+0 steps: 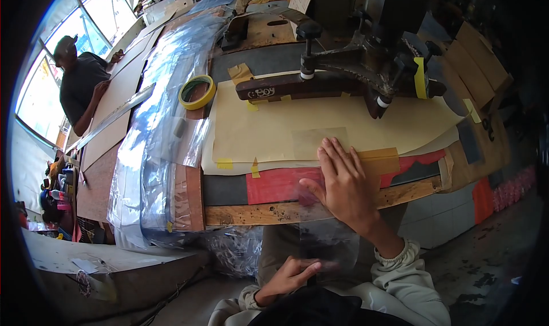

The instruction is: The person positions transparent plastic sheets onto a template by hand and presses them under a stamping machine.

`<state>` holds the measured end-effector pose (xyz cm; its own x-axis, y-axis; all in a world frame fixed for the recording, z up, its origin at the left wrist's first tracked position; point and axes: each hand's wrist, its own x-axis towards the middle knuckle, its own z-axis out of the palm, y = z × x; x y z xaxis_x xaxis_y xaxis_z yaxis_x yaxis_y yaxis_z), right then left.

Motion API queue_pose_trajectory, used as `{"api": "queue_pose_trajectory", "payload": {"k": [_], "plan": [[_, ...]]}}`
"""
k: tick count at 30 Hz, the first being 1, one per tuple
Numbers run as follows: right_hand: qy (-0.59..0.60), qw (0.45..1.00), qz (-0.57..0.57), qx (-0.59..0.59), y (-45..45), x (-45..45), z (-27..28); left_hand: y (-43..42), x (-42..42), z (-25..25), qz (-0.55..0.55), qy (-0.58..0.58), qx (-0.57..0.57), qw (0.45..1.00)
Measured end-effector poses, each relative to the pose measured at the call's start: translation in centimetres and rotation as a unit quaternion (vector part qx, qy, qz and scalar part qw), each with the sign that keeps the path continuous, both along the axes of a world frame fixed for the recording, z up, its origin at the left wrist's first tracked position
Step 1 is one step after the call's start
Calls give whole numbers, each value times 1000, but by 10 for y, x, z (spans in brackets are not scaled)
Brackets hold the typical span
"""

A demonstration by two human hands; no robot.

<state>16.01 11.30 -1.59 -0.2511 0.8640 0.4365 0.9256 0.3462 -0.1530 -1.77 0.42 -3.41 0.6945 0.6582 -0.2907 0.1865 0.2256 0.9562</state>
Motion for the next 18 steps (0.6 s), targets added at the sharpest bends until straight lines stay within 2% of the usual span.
{"api": "queue_pose_trajectory", "payload": {"k": [4, 6, 8, 18], "plan": [[-33, 999, 12, -8, 16, 6, 6, 7, 6, 1, -5, -13, -63, 998], [-25, 999, 32, -14, 30, 11, 9, 14, 12, 6, 26, -75, -63, 995], [-22, 998, 45, -26, 44, 16, 12, 21, 14, 3, 25, -57, -57, 996], [-25, 999, 38, -28, 70, 19, 8, 45, 28, 22, 97, -154, -62, 981]]}}
